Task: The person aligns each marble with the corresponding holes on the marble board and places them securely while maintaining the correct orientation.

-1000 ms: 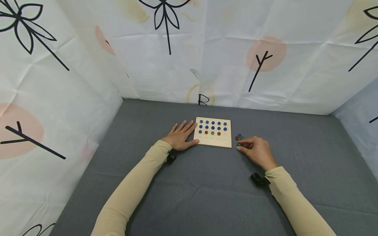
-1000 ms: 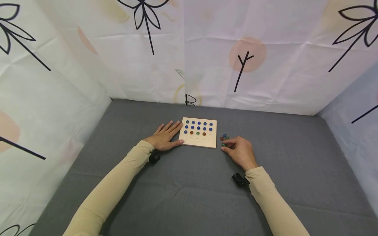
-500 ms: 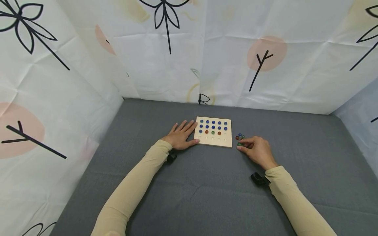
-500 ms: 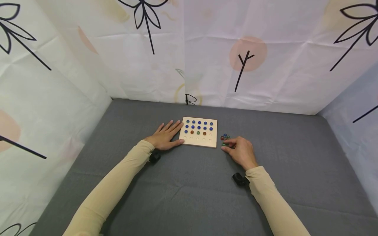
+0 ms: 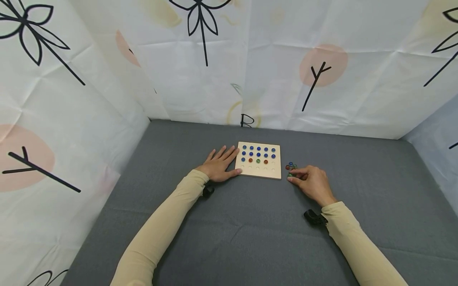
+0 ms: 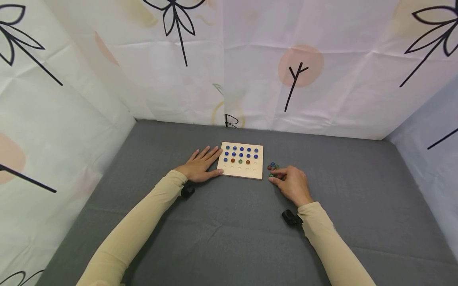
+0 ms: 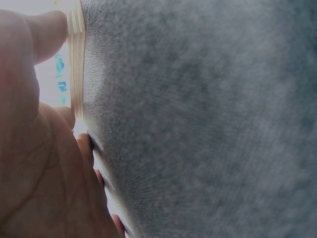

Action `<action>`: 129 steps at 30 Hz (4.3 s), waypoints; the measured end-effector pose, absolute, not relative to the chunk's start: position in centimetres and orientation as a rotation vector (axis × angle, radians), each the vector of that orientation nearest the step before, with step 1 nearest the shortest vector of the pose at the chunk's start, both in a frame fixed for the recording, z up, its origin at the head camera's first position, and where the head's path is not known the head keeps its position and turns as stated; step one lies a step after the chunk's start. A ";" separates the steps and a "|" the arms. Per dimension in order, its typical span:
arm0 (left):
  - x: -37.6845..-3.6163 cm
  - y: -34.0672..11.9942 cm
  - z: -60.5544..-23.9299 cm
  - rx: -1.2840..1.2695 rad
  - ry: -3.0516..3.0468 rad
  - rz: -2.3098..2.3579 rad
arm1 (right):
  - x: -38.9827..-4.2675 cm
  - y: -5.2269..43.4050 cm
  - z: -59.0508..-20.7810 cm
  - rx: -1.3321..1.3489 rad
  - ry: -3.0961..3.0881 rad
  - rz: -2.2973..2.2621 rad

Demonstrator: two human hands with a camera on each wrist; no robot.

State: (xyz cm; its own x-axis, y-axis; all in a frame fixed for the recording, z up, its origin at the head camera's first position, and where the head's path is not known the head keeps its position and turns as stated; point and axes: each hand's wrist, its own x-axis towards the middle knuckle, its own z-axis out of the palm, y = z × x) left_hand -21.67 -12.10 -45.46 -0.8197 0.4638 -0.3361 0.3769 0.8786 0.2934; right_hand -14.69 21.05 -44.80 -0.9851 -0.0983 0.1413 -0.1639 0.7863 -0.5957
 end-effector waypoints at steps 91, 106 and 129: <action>-21.2 -12.2 -44.8 0.643 2.646 0.332 | -19.2 16.8 -43.4 0.264 -2.969 0.963; -21.3 -12.3 -45.1 0.635 2.643 0.349 | -19.3 16.8 -43.4 0.261 -2.966 0.986; -21.5 -12.2 -45.5 0.631 2.654 0.334 | -18.6 17.7 -43.1 0.223 -2.937 1.007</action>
State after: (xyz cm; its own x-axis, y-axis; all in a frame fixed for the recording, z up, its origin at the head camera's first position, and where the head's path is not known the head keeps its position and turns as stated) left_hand -21.53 -12.24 -45.49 -0.8224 0.4730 -0.3162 0.3798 0.8702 0.3140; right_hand -18.63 17.69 -43.14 -0.9894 -0.1258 0.0731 -0.1442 0.7804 -0.6084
